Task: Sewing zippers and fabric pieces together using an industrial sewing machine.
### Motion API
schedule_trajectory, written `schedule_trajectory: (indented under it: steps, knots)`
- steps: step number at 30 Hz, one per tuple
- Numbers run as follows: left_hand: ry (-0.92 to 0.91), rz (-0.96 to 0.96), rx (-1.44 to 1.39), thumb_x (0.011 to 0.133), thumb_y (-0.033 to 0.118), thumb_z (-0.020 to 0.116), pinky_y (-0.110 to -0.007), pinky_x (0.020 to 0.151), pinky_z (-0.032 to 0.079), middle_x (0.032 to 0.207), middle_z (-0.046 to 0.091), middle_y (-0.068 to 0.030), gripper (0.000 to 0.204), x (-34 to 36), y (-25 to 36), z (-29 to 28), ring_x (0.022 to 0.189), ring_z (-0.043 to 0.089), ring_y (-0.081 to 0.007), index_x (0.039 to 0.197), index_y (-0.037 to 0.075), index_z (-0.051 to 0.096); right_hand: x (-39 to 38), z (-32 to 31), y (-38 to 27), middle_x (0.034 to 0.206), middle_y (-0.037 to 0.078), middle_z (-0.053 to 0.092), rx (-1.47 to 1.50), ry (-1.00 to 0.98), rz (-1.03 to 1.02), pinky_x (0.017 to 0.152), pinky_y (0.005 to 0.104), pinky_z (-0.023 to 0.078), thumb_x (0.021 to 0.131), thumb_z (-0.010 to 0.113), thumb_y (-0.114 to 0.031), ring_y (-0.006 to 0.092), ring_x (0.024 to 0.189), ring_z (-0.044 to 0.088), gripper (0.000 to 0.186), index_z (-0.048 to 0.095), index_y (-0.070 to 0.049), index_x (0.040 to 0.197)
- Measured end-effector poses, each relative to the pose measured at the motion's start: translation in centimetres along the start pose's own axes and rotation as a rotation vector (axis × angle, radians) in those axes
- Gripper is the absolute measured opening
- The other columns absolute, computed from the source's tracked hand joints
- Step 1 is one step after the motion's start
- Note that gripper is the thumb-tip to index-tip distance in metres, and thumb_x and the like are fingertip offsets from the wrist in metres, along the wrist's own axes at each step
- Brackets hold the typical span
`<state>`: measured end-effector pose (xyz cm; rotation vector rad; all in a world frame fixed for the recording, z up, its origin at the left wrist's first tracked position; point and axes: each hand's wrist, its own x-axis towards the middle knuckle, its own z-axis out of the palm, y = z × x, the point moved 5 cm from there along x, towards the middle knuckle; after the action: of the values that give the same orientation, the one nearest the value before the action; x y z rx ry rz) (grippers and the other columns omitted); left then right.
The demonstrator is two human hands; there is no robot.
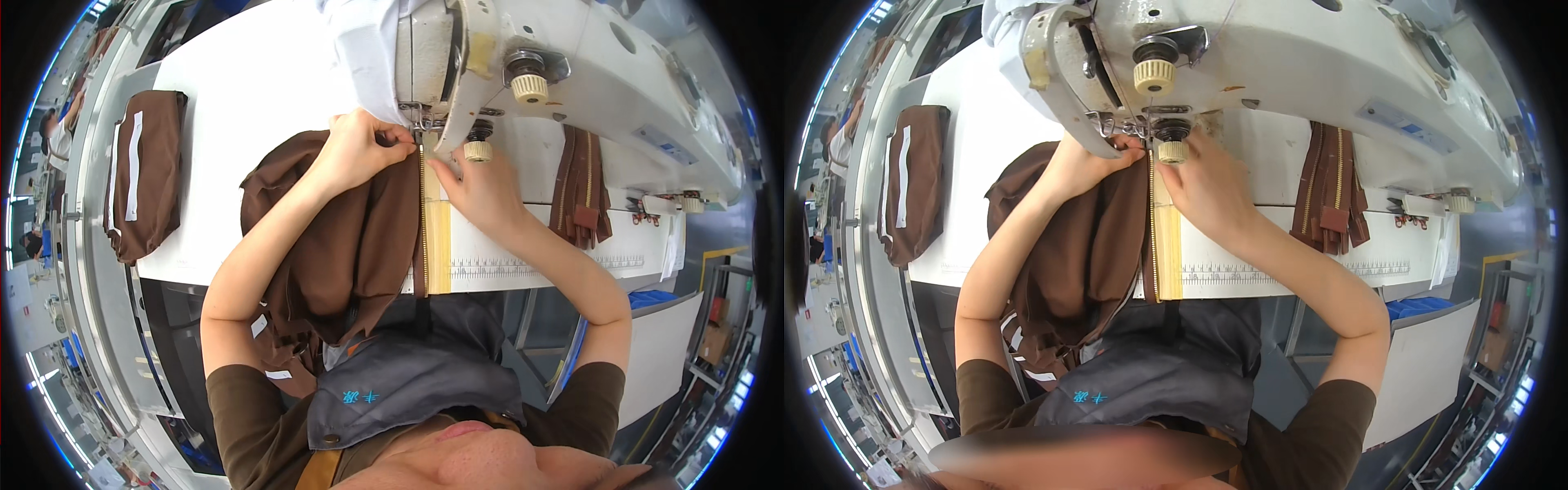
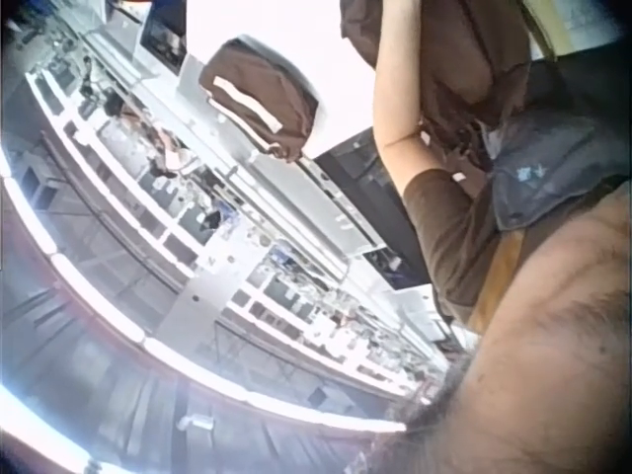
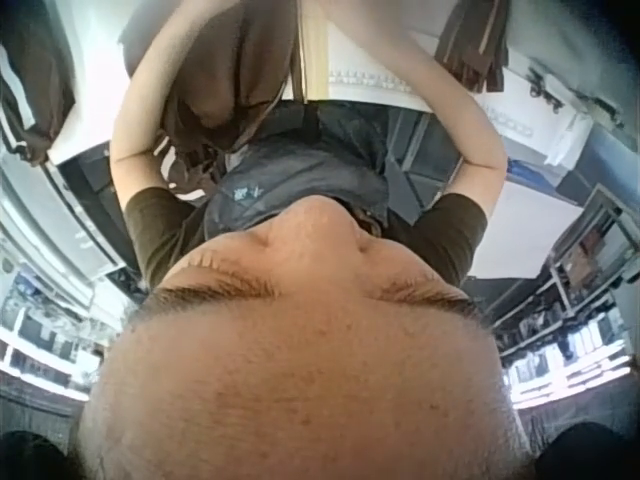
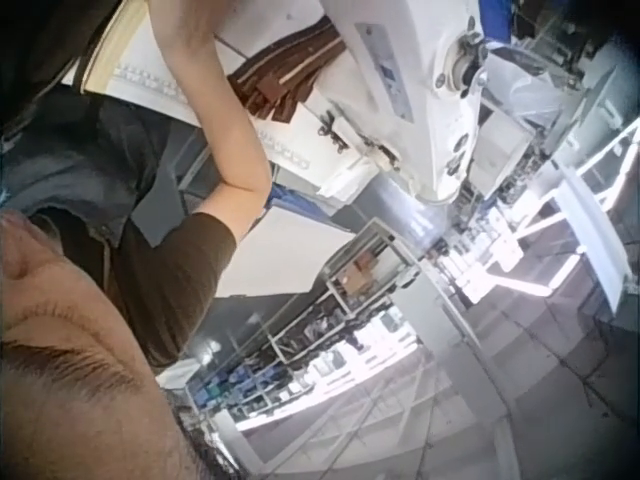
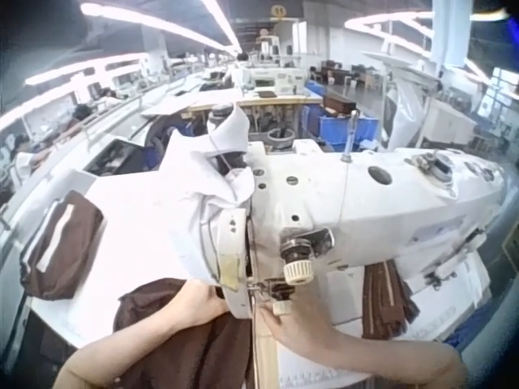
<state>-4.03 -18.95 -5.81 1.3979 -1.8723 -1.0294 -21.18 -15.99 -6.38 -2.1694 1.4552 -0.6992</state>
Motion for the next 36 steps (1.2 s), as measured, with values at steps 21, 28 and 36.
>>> schedule_trajectory:
  steps: [21, 28, 36]
  knots:
    - [0.051, 0.323, 0.303, 0.076, 0.012, 0.071, -0.04, 0.078, 0.048, 0.088, 0.067, -0.0149, 0.021, 2.7, -0.4, -1.5, 0.085, 0.064, -0.0306, 0.092, 0.0, 0.065, 0.0, -4.1, -1.4, 0.064, 0.009, 0.059, -0.315, 0.293, -0.325, 0.048, 0.0397, 0.047, 0.08, 0.06, -0.012, 0.0275, 0.055, 0.06, 0.008, 0.063, -0.005, 0.081]
    - [0.006, 0.204, 0.083, 0.072, 0.018, 0.079, -0.044, 0.094, 0.038, 0.111, 0.06, -0.0147, 0.041, 2.8, -1.2, -2.3, 0.11, 0.053, -0.0313, 0.106, 0.0, 0.062, 1.2, -5.8, 0.9, 0.088, 0.019, 0.064, -0.486, 0.08, -0.071, 0.066, 0.044, 0.051, 0.083, 0.06, -0.014, 0.0361, 0.077, 0.063, 0.021, 0.062, 0.001, 0.097]
    - [-0.164, 0.506, 0.623, 0.054, 0.044, 0.08, -0.042, 0.09, 0.039, 0.084, 0.055, -0.0104, 0.055, -14.3, 9.1, 2.0, 0.096, 0.053, -0.0276, 0.085, 0.004, 0.056, -13.7, -1.1, -5.1, 0.128, 0.016, 0.053, -0.084, -0.033, -0.562, 0.093, 0.0421, 0.046, 0.079, 0.056, -0.005, 0.0282, 0.115, 0.056, 0.041, 0.058, -0.005, 0.12]
